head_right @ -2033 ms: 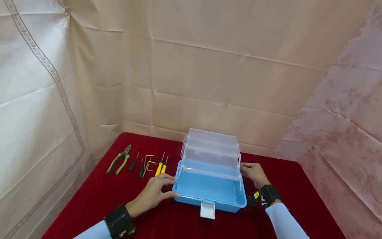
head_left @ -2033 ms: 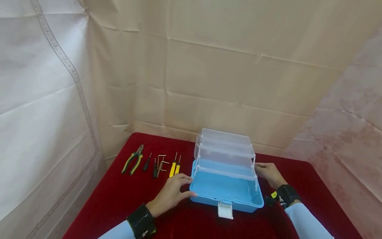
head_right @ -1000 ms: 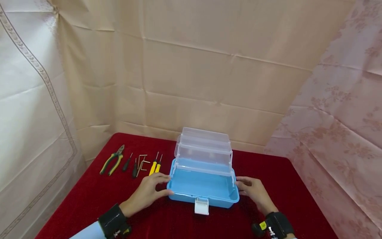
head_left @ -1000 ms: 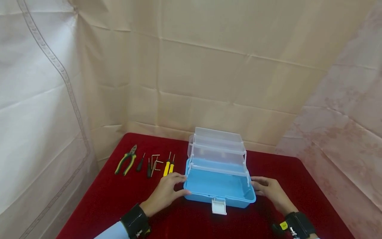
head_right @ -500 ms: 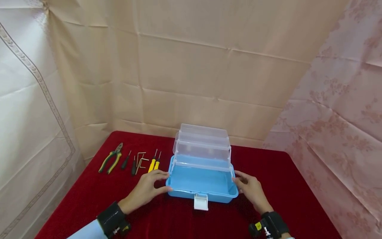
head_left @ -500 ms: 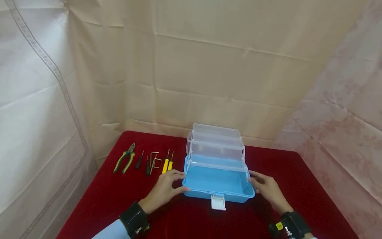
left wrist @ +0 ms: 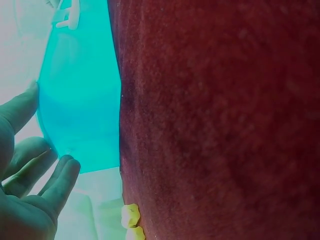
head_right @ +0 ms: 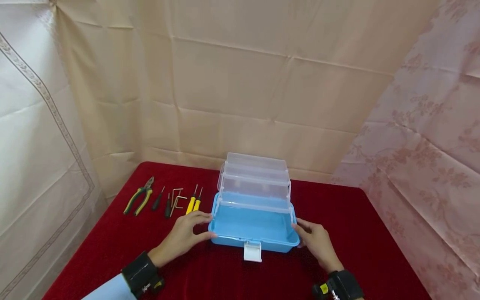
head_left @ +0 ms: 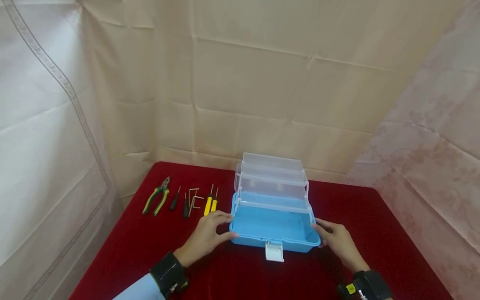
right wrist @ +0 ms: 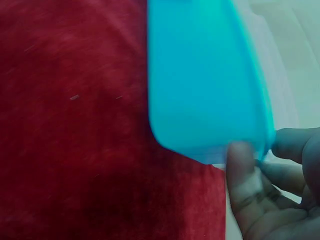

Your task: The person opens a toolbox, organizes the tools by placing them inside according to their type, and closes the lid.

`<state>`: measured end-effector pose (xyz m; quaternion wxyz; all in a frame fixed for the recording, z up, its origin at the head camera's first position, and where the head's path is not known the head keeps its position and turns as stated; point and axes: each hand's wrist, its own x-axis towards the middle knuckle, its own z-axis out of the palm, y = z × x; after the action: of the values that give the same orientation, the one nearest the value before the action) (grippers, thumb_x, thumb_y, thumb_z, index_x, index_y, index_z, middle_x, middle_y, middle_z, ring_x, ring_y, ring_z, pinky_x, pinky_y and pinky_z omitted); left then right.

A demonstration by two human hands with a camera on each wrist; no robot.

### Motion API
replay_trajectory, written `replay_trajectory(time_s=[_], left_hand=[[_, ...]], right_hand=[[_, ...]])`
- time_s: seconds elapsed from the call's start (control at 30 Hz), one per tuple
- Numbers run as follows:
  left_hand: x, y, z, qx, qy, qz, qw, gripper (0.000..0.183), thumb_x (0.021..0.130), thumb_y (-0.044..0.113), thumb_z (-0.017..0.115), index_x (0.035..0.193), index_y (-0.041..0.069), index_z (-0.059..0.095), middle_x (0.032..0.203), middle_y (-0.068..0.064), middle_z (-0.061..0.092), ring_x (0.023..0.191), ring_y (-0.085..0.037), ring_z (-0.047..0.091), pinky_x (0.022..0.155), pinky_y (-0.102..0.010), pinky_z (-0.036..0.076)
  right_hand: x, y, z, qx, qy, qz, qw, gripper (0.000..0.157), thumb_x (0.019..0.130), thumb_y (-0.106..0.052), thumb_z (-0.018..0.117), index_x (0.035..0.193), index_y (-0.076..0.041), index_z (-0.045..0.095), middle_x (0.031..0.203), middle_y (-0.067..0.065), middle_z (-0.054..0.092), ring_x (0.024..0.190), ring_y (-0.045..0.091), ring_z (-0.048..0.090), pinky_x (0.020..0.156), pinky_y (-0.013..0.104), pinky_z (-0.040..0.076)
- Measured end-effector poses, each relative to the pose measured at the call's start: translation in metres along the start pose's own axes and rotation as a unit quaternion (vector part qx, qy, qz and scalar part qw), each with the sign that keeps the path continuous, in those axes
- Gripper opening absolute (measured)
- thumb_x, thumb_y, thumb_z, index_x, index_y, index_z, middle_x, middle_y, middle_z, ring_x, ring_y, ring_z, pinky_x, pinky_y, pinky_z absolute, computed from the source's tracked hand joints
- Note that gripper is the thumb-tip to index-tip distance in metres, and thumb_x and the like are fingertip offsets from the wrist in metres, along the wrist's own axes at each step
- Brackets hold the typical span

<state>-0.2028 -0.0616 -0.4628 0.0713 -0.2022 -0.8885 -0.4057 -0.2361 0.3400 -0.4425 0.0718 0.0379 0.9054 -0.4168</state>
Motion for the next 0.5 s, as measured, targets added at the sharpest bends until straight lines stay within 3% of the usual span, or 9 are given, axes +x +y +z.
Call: replay_trajectory(time_s=[0.1,0.3,0.4,0.5], left_hand=[[0.003,0.001,0.002,0.002,0.002,0.009,1.0,0.054,0.085,0.047,0.07,0.125,0.011,0.068,0.123,0.001,0.063,0.111,-0.015,0.058,0.093,-0.034,0.047],[0.01,0.004,0.004,-0.001,-0.01,0.028,0.9996,0.054,0.086,0.048,0.068,0.126,0.012,0.067,0.122,0.002,0.064,0.112,-0.014,0.058,0.093,-0.034,0.047],[0.013,-0.001,-0.004,0.008,-0.016,0.024,0.9996,0.046,0.088,0.048,0.066,0.122,0.016,0.069,0.119,0.004,0.065,0.111,-0.013,0.058,0.091,-0.033,0.047],[0.016,-0.014,-0.021,0.047,0.011,0.001,0.9988,0.031,0.09,0.043,0.067,0.111,0.02,0.072,0.106,0.008,0.066,0.098,-0.01,0.06,0.082,-0.029,0.048]], right_hand=[[-0.008,-0.002,0.0,-0.017,0.015,-0.007,1.0,0.065,0.096,-0.044,0.058,0.147,-0.005,0.046,0.08,0.009,0.064,0.061,0.021,0.061,0.061,0.036,0.052],[-0.015,0.004,-0.002,-0.007,0.048,-0.016,0.999,0.062,0.096,-0.042,0.06,0.148,-0.013,0.046,0.083,0.01,0.06,0.057,0.022,0.058,0.057,0.036,0.052],[-0.018,0.008,0.0,0.011,0.058,-0.01,0.998,0.06,0.095,-0.04,0.061,0.147,-0.013,0.048,0.079,0.011,0.06,0.057,0.022,0.058,0.057,0.035,0.052],[-0.021,0.011,0.003,0.033,0.06,-0.007,0.998,0.06,0.095,-0.039,0.062,0.147,-0.014,0.048,0.077,0.013,0.059,0.057,0.023,0.059,0.057,0.035,0.052]])
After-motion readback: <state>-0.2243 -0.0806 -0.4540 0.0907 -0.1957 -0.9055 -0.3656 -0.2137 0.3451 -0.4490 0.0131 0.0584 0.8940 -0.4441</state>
